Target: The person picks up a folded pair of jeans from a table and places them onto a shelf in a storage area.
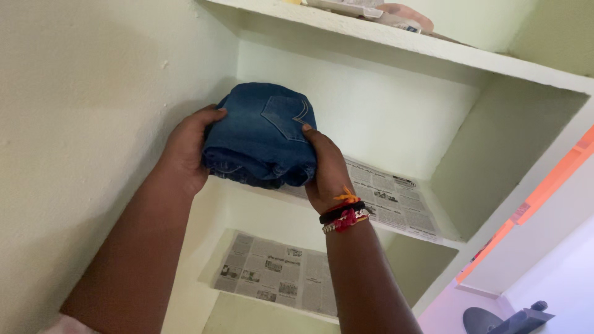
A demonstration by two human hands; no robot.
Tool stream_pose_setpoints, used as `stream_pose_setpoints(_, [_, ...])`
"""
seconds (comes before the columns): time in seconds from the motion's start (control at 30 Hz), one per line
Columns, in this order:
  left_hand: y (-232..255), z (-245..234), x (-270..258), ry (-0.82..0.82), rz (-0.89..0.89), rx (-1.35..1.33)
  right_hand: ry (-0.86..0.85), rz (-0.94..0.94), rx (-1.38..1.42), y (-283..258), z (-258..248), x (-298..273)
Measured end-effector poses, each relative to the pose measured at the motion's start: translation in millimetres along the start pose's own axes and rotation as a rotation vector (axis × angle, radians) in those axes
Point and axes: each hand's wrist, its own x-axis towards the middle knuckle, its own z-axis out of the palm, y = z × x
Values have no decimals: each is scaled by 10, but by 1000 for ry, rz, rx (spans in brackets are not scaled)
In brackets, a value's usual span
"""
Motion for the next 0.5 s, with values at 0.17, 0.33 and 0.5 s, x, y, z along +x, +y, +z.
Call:
stream_pose_setpoints(0.17, [60,34,53,115,-58,118,40,37,40,100,-26,112])
stream_pose_setpoints(0.33, [36,25,159,182,-29,212,78,25,22,170,-59,157])
stream_pose_setpoints(0.5, [-5,-23,302,142,35,214,82,58,31,241,-80,259])
